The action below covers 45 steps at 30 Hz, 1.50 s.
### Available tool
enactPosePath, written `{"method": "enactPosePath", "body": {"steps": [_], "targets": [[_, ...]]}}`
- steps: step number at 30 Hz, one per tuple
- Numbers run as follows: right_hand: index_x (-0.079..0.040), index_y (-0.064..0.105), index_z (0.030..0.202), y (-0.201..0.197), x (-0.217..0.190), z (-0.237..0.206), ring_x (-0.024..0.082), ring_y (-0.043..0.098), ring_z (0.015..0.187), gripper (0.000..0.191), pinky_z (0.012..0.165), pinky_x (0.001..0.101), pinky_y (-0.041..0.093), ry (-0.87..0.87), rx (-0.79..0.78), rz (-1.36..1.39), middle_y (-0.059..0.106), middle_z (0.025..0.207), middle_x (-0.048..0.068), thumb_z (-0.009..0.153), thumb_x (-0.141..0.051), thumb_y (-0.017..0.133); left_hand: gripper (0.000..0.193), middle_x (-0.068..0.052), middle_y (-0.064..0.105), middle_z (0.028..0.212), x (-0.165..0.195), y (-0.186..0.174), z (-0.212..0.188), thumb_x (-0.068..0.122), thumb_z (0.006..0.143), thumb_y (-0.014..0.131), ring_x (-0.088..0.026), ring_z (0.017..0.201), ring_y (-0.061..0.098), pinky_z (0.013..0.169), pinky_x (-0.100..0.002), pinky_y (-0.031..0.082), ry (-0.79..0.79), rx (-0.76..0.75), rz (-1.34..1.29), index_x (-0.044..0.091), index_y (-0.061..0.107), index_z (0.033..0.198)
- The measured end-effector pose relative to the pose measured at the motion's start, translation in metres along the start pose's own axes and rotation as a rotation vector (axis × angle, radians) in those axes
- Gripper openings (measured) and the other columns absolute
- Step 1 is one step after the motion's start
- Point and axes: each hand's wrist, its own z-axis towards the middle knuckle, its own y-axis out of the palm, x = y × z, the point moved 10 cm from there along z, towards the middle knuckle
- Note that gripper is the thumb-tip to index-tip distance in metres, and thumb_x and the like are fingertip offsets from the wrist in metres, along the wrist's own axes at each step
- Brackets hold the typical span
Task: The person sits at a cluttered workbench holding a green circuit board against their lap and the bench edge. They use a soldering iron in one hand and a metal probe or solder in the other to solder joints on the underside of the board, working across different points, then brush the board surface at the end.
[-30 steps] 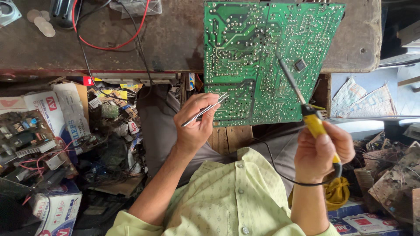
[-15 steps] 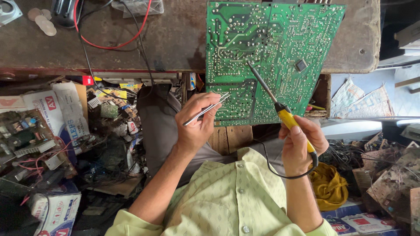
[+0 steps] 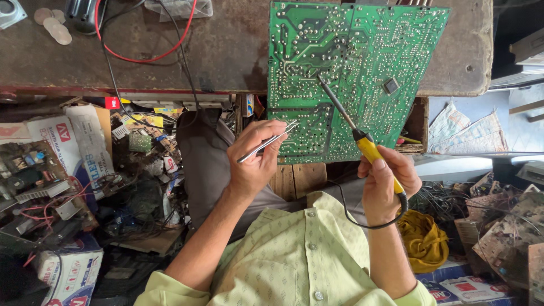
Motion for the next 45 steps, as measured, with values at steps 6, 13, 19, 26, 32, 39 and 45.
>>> {"method": "enactPosePath", "body": {"steps": [6, 13, 19, 26, 32, 39, 45], "targets": [[0.006, 0.065, 0.122, 0.0, -0.001, 0.0, 0.021, 0.069, 0.081, 0.022, 0.07, 0.0302, 0.056, 0.004, -0.013, -0.006, 0.072, 0.101, 0.018, 0.103, -0.005, 0.069, 0.013, -0.013, 0.075, 0.107, -0.001, 0.001, 0.0, -0.003, 0.096, 0.074, -0.024, 0.099, 0.075, 0.086, -0.032, 0.061, -0.008, 0.003, 0.012, 0.0, 0.066, 0.107], [0.006, 0.067, 0.123, 0.011, -0.019, -0.003, 0.017, 0.068, 0.079, 0.021, 0.07, 0.027, 0.055, -0.101, -0.086, -0.159, 0.071, 0.1, 0.016, 0.104, -0.003, 0.07, 0.013, -0.013, 0.075, 0.107, -0.001, 0.002, -0.001, -0.002, 0.096, 0.074, -0.024, 0.1, 0.075, 0.086, -0.032, 0.061, -0.018, 0.003, 0.008, 0.0, 0.066, 0.106], [0.006, 0.067, 0.122, 0.009, -0.017, 0.001, 0.018, 0.069, 0.081, 0.021, 0.073, 0.0293, 0.056, -0.038, -0.052, -0.09, 0.072, 0.103, 0.017, 0.104, -0.004, 0.069, 0.012, -0.013, 0.075, 0.107, 0.0, 0.002, 0.0, -0.003, 0.097, 0.074, -0.024, 0.1, 0.075, 0.087, -0.032, 0.061, -0.014, 0.005, 0.005, 0.0, 0.066, 0.106], [0.005, 0.065, 0.125, 0.005, -0.003, 0.004, 0.02, 0.069, 0.083, 0.024, 0.07, 0.0295, 0.055, 0.073, -0.025, 0.076, 0.072, 0.106, 0.02, 0.104, -0.005, 0.067, 0.013, -0.013, 0.075, 0.108, -0.002, 0.002, -0.002, -0.003, 0.096, 0.074, -0.023, 0.101, 0.075, 0.086, -0.031, 0.061, -0.014, 0.0, -0.007, -0.001, 0.066, 0.107], [0.005, 0.065, 0.125, 0.0, 0.003, 0.001, 0.02, 0.069, 0.081, 0.023, 0.069, 0.0295, 0.055, 0.092, 0.006, 0.08, 0.072, 0.103, 0.02, 0.104, -0.005, 0.066, 0.014, -0.013, 0.075, 0.108, -0.002, 0.001, -0.002, -0.003, 0.096, 0.074, -0.023, 0.1, 0.075, 0.085, -0.031, 0.061, -0.015, 0.006, -0.015, -0.001, 0.066, 0.107], [0.004, 0.066, 0.124, -0.013, 0.0, 0.004, 0.02, 0.069, 0.078, 0.024, 0.068, 0.0288, 0.055, 0.052, 0.052, 0.153, 0.073, 0.101, 0.02, 0.103, -0.008, 0.066, 0.013, -0.013, 0.075, 0.108, -0.001, 0.001, -0.003, -0.004, 0.097, 0.074, -0.024, 0.101, 0.075, 0.087, -0.032, 0.061, -0.009, 0.01, -0.011, -0.001, 0.066, 0.107], [0.004, 0.066, 0.125, -0.009, 0.008, -0.002, 0.02, 0.069, 0.078, 0.024, 0.069, 0.0299, 0.055, 0.073, 0.028, 0.091, 0.073, 0.101, 0.02, 0.103, -0.006, 0.066, 0.014, -0.013, 0.075, 0.108, -0.001, 0.001, -0.002, -0.004, 0.097, 0.074, -0.024, 0.1, 0.075, 0.087, -0.032, 0.061, -0.006, 0.009, -0.007, 0.0, 0.066, 0.107]]}}
